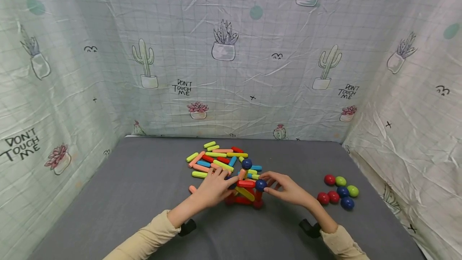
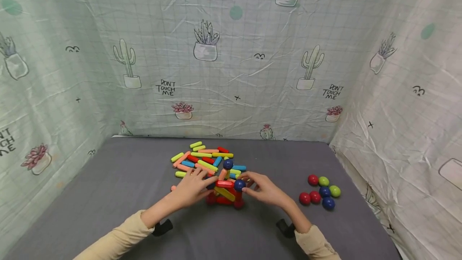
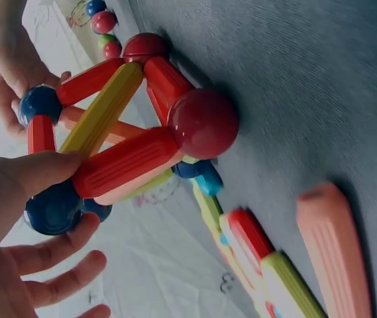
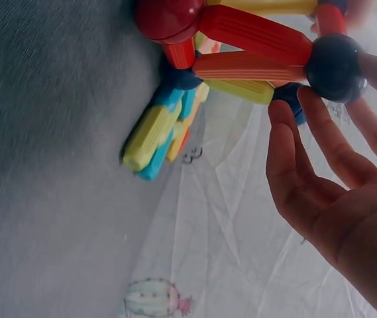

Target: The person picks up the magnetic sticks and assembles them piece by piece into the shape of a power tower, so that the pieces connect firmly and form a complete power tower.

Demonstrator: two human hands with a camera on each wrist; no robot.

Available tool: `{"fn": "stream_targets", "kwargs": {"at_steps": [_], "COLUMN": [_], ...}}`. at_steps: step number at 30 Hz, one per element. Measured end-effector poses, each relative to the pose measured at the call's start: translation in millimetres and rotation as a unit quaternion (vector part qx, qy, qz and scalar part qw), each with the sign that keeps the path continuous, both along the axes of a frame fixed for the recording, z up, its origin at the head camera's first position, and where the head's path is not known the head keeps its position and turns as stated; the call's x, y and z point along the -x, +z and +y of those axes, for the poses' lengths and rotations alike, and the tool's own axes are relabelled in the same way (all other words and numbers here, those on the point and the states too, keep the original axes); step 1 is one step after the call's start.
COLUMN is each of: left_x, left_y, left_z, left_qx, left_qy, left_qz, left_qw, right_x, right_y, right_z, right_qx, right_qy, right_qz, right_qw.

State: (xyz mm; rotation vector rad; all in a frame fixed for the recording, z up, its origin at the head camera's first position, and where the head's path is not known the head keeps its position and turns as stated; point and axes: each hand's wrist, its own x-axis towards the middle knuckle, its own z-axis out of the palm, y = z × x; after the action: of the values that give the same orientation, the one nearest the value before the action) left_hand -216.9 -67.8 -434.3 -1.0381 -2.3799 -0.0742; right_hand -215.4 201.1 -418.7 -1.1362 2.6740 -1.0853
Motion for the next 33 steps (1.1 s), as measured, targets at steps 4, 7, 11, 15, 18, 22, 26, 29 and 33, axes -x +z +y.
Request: {"fn": "stream_targets", "kwargs": {"at_steps": [4, 7, 11, 15, 18, 22, 26, 29, 33], "left_x": [-0.7, -0.7, 3.1, 11.2, 16.7, 23.7, 29.7, 31.7, 32.7], "left_y": [2.8, 3.9, 3.2, 0.6, -1.2, -2.2, -3.0, -3.0, -3.4], "left_z": [-13.6, -24.7, -39.0, -49.2, -53.3, -52.8, -50.2, -48.1, -45.5], "left_qx": [-0.003, 0.0, 0.002, -0.002, -0.003, -0.001, 0.008, 0.008, 0.005], "left_qy": [0.0, 0.013, 0.019, -0.008, -0.035, -0.06, -0.067, -0.076, -0.085], "left_qz": [-0.025, -0.041, -0.05, -0.052, -0.044, -0.034, -0.022, -0.012, -0.006], "left_qw": [0.9997, 0.9991, 0.9985, 0.9986, 0.9984, 0.9976, 0.9975, 0.997, 0.9964], "right_x": [3.3, 7.6, 18.5, 34.3, 46.2, 60.0, 68.3, 71.6, 76.1], "right_y": [-1.8, -2.8, -5.6, -15.7, -26.8, -38.7, -44.1, -45.9, -49.2], "right_z": [-8.3, -12.0, -11.1, -8.8, -9.5, -11.6, -16.7, -20.7, -24.7], "right_qx": [0.001, -0.002, -0.02, -0.074, -0.137, -0.205, -0.246, -0.273, -0.302], "right_qy": [0.019, 0.024, -0.005, -0.052, -0.072, -0.068, -0.048, -0.039, -0.039], "right_qz": [-0.012, -0.009, 0.038, 0.122, 0.186, 0.248, 0.273, 0.276, 0.273], "right_qw": [0.9997, 0.9997, 0.9991, 0.9884, 0.9703, 0.9444, 0.929, 0.9208, 0.9126]}}
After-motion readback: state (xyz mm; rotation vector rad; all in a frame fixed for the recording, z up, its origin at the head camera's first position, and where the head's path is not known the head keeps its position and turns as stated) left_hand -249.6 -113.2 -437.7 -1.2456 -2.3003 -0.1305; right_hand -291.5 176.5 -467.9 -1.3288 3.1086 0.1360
